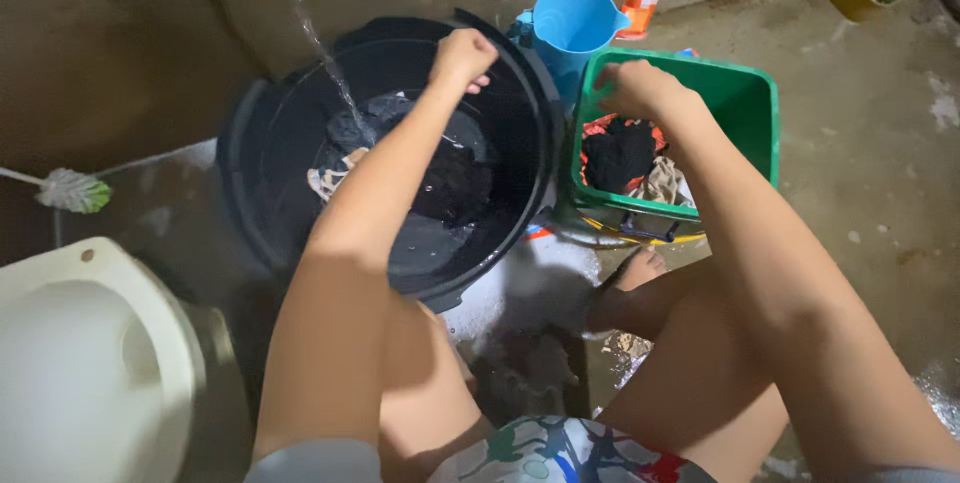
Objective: The person washes clothes by hand in a tub of soapy water, scrubs a dark garment, rinses items under a stream of water, and places them into a green bucket.
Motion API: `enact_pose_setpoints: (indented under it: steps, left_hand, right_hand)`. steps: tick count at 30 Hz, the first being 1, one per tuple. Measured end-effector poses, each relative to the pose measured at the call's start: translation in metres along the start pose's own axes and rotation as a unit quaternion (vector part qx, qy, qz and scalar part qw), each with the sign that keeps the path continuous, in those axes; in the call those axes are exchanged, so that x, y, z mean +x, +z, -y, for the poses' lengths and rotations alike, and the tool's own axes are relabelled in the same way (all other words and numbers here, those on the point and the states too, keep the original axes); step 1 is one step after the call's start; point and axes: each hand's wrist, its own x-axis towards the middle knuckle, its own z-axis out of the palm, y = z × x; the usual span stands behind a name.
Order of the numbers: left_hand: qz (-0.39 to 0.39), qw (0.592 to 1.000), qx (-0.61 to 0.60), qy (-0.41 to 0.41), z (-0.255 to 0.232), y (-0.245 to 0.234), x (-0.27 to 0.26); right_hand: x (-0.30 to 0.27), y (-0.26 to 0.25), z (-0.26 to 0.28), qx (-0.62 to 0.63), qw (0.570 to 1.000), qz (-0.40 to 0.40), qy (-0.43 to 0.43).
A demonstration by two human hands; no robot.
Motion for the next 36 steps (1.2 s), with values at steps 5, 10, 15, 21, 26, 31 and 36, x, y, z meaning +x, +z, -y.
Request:
enact_pose_setpoints:
  steps: [5, 10, 15, 21, 26, 31, 36]
  left_hand:
    - [0.078, 0.994, 0.001, 0.074, -0.011, 0.063, 0.007]
    - [0.160, 0.974, 0.011, 0.161, -0.001, 0.147, 0.013]
    - [0.154, 0.939, 0.116, 0.286, -0.002, 0.221, 0.002]
    - [0.226, 0.924, 0.108, 0.289, -0.013, 0.250, -0.017]
    - [0.220, 0.930, 0.146, 0.256, -0.009, 0.234, -0.018]
    - [0.242, 0.923, 0.159, 0.252, -0.007, 0.203, -0.013]
    - [0.253, 0.910, 0.206, 0.255, -0.029, 0.170, -0.021]
  right_hand:
    - [0.023, 0.044, -0.070, -0.078, 0.997, -0.006, -0.013]
    - [0.041, 0.119, -0.144, -0.111, 0.994, 0.009, 0.019]
    - [0.055, 0.178, -0.171, -0.135, 0.989, 0.029, 0.051]
    - [0.103, 0.265, -0.187, -0.076, 0.996, -0.034, 0.028]
    - [0.110, 0.292, -0.193, -0.028, 0.999, -0.032, 0.029]
    - [0.087, 0.239, -0.171, 0.026, 0.991, -0.129, -0.014]
    - [0.078, 0.127, -0.123, 0.214, 0.960, -0.176, -0.021]
